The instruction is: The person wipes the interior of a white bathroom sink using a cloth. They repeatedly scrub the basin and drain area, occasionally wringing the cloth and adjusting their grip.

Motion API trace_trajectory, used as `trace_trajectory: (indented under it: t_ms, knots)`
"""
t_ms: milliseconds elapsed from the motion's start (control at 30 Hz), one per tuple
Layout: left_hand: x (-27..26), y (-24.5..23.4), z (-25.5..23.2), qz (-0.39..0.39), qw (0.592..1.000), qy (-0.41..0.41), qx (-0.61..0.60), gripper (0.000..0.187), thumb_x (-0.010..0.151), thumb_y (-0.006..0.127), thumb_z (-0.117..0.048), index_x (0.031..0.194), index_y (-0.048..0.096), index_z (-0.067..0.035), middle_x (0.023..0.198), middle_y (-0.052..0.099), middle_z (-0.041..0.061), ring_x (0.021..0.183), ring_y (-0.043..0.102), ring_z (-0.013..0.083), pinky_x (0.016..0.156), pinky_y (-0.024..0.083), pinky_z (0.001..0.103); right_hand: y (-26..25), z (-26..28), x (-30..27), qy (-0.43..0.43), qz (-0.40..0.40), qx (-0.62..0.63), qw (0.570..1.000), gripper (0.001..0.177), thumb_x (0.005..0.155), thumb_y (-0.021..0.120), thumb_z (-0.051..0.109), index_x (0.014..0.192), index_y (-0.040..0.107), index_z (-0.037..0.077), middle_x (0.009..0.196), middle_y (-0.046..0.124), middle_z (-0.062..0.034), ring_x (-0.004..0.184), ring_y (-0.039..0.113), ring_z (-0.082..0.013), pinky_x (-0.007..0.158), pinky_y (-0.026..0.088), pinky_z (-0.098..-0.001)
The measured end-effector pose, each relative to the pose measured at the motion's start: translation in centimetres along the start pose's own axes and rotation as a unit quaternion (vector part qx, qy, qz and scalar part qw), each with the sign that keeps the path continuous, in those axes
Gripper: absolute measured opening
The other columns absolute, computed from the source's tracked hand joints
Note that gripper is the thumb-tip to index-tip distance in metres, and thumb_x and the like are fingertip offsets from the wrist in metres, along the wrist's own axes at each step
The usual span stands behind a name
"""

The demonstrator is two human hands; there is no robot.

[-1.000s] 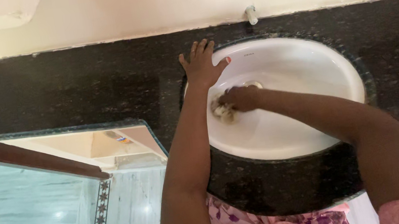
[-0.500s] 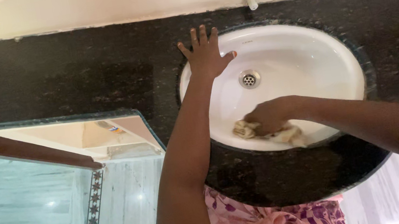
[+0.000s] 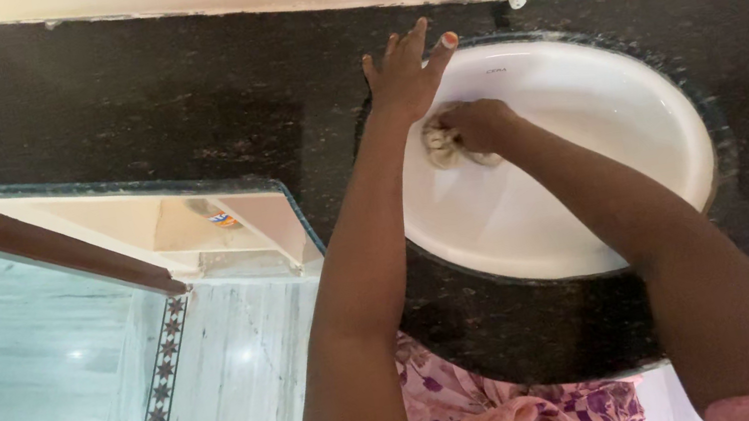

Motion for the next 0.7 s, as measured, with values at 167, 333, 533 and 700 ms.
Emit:
trace_trajectory:
  t_ms: [167,333,533,700]
  knots:
    - [0.7,-0.4,0.7,-0.014,1.000,0.012,-0.026,0.099,0.088,0.017,-0.087,0.164,0.025,-0.024,0.162,0.040,0.013,0.153,0.029,0.0339,0.123,0.003,0.064,2.8,-8.4,-8.3,0.105,0.150,-0.113,0.976,0.052,0.100,0.059,0.025,0.150,0.050,0.036,0.135,0.063,-0.0104,0.121,0.065,-0.0310,0.095,0.057,-0.0495]
    - [0.4,-0.3,0.2,-0.027,0.999,0.003,-0.044,0.101,0.086,0.018,-0.087,0.164,0.026,-0.023,0.158,0.049,0.011,0.155,0.029,0.0346,0.125,0.000,0.067,-3.0,-9.8,-13.6,-0.058,-0.060,-0.434,0.897,0.057,0.080,0.078,0.026,0.134,0.063,0.032,0.143,0.060,-0.0082,0.129,0.059,-0.0272,0.094,0.057,-0.0375]
    - [0.2,-1.0,-0.3,-0.042,0.999,0.014,-0.029,0.100,0.087,0.020,-0.087,0.162,0.026,-0.022,0.154,0.051,0.015,0.150,0.034,0.0354,0.121,0.004,0.069,-9.4,-1.4,-8.3,-0.216,-0.370,-0.292,0.855,0.029,0.102,0.080,0.024,0.129,0.070,0.023,0.138,0.065,-0.0109,0.126,0.059,-0.0298,0.100,0.056,-0.0446]
    - [0.1,-2.0,0.6,-0.073,0.995,0.011,-0.071,0.098,0.092,0.025,-0.084,0.164,0.026,-0.018,0.152,0.056,0.017,0.147,0.046,0.0336,0.124,0.009,0.068,-9.1,10.1,-4.8,-0.354,-0.422,-0.297,0.780,0.041,0.077,0.078,0.025,0.115,0.077,0.037,0.140,0.058,-0.0004,0.134,0.053,-0.0256,0.110,0.053,-0.0458]
Point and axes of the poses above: each hand's wrist, its own x-axis towards the middle knuckle, its own y-axis out of the palm, z = x × y, the point moved 9 cm from there along x, towards the middle knuckle
